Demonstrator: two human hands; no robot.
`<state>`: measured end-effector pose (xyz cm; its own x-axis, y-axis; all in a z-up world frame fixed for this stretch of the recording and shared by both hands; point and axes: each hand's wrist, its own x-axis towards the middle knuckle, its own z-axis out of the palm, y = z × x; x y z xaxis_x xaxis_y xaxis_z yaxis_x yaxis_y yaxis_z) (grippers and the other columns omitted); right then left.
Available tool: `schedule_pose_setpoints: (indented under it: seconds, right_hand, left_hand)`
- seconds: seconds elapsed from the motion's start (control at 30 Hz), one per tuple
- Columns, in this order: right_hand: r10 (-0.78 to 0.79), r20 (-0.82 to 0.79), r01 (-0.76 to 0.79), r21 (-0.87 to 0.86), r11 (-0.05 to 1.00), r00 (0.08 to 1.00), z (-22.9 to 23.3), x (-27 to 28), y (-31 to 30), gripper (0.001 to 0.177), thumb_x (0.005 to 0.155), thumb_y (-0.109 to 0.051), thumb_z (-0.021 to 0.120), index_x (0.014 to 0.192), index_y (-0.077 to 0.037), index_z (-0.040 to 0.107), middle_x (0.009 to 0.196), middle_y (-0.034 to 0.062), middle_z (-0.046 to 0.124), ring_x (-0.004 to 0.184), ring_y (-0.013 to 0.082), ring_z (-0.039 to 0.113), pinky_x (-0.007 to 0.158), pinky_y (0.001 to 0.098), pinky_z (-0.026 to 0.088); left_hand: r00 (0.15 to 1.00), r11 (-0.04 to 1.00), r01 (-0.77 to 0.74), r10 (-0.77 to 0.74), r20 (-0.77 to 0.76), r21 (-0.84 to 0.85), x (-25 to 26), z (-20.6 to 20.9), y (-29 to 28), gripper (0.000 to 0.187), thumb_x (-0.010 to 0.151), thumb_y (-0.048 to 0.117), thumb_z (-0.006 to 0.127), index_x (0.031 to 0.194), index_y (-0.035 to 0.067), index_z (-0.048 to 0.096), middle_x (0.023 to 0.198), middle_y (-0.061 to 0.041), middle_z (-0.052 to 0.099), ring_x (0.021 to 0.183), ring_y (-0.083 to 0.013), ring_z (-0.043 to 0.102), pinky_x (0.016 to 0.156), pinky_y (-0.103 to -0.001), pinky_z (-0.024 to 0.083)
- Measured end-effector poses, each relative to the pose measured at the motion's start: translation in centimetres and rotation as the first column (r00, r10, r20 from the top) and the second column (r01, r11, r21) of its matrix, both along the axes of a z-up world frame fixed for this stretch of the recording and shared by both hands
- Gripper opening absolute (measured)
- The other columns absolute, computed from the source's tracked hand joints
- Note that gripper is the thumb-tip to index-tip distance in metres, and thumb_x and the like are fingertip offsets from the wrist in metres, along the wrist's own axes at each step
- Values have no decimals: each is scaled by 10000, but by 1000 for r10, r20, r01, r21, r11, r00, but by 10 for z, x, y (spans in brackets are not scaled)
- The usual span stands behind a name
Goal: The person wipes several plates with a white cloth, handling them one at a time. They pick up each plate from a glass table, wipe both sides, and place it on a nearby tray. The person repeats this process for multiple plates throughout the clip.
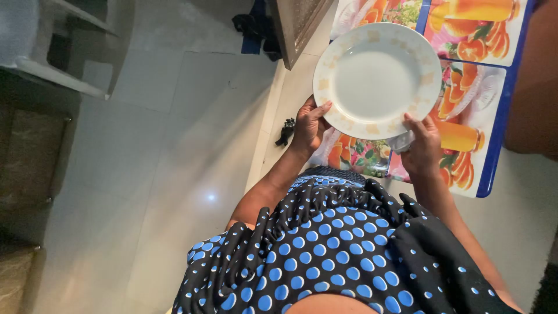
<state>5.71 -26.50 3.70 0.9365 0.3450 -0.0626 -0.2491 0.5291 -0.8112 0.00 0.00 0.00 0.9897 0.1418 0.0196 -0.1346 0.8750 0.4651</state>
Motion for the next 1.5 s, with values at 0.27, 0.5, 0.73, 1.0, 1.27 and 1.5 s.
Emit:
schedule_pose_setpoints:
  seconds: [0.27,0.5,0.73,1.0,1.27,1.5]
  right_hand:
    - [-126,43,132,-244,961,991,-21,41,-6,199,951,23,712,1135,-27,655,970,53,710,825,145,697,747,302,587]
    - [-63,34,69,-240,968,997,-25,77,-38,185,928,40,704,1075,-40,628,941,64,702,782,163,701,720,327,610]
    - [36,63,-18,-265,964,997,3,90,-64,198,931,33,731,1073,-64,633,927,45,688,774,137,685,685,290,579]
    - [119,160,-75,-253,965,980,33,56,-83,196,948,28,745,1082,-63,635,1002,35,708,853,104,689,750,248,567]
    - [179,162,-130,-278,952,970,46,-17,-112,189,950,19,734,1100,-44,637,1019,67,721,865,130,707,765,277,594]
    - [227,179,-172,-281,944,957,49,-60,-137,185,967,25,738,1106,-37,633,997,72,713,829,123,700,750,267,593]
  left_hand:
    - [991,990,-128,130,-24,52,41,-29,-4,394,967,12,631,1358,48,593,1231,-99,683,1072,-215,699,937,-431,604]
    - [985,986,-169,168,-41,-8,54,-29,-39,382,967,-1,636,1345,42,597,1208,-101,692,1059,-220,705,941,-436,609]
    - [956,959,-284,283,-75,6,40,-6,-80,398,957,-5,635,1350,52,613,1209,-91,696,1058,-215,691,927,-430,596]
    - [942,940,-337,336,-20,-44,-7,7,-115,380,972,-2,643,1349,33,612,1215,-97,698,1081,-214,693,971,-421,587]
    - [901,902,-432,432,-35,14,-86,14,-153,410,952,2,652,1354,58,594,1197,-86,700,1072,-210,694,928,-446,601]
    - [856,856,-513,516,-38,55,-150,18,-190,398,953,15,659,1345,35,596,1192,-103,701,1063,-215,702,905,-439,614]
